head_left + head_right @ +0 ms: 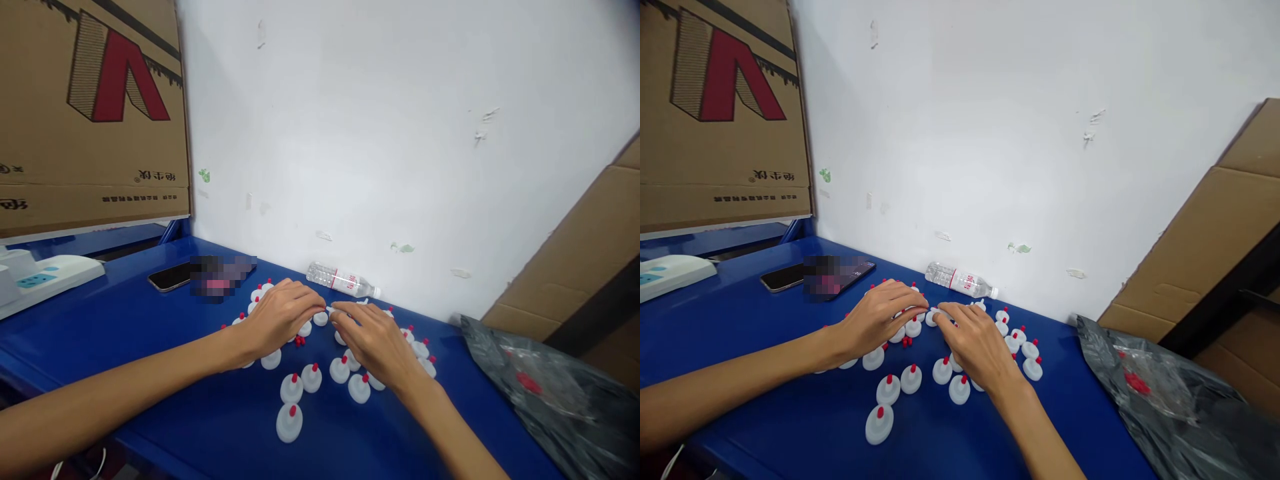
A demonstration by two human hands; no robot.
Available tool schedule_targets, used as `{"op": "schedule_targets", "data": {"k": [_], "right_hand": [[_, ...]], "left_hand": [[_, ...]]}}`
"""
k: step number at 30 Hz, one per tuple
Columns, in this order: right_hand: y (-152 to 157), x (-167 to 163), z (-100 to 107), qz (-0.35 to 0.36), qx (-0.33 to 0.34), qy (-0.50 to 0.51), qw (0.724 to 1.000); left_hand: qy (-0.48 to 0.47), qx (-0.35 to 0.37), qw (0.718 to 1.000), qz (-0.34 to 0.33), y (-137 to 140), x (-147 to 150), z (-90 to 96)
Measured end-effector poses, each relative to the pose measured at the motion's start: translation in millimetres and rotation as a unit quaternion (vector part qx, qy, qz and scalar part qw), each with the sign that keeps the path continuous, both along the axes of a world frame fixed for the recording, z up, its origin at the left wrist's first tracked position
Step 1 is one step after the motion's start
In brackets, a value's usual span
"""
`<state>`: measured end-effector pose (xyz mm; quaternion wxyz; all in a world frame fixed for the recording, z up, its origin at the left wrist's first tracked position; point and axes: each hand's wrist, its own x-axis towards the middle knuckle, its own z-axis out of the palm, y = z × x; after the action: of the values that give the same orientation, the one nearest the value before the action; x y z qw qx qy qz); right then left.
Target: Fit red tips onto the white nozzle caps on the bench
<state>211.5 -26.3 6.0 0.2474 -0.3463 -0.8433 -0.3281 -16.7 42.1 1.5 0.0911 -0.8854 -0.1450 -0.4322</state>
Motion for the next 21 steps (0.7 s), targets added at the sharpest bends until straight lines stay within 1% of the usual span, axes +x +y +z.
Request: {"op": "schedule_targets", "data": {"k": [5, 8, 11, 15, 17, 19, 21], "right_hand": [[-3, -5, 1, 0.022, 0.012, -0.009, 1.0], [-4, -6, 0, 0.028, 0.027, -0.011, 0.999], [-4, -4, -2, 0.025, 0.038, -0.005, 0.999], [-5, -2, -1, 0.024, 0.048, 0.01, 0.998], [-6, -2, 1, 0.037, 0.059, 0.017, 0.997], [-7, -3, 5, 0.053, 0.072, 0.025, 0.996], [-9, -4, 9, 0.071, 0.084, 0.034, 0.993]], "left_hand": [[-0.003, -0.005, 1.0, -0.024, 0, 0, -2.1], [-0.008, -0.021, 0.999, -0.039, -1, 0, -2.2], [-0.027, -0.061, 0.997, -0.049, -3, 1, 0.7], [-0.053, -0.127, 0.988, -0.066, -10, 3, 9.8], [-0.064, -0.181, 0.978, -0.075, -13, 4, 16.3], [-0.083, -0.335, 0.933, -0.099, -16, 4, 22.9], [-0.088, -0.44, 0.886, -0.119, -17, 3, 28.6]]}}
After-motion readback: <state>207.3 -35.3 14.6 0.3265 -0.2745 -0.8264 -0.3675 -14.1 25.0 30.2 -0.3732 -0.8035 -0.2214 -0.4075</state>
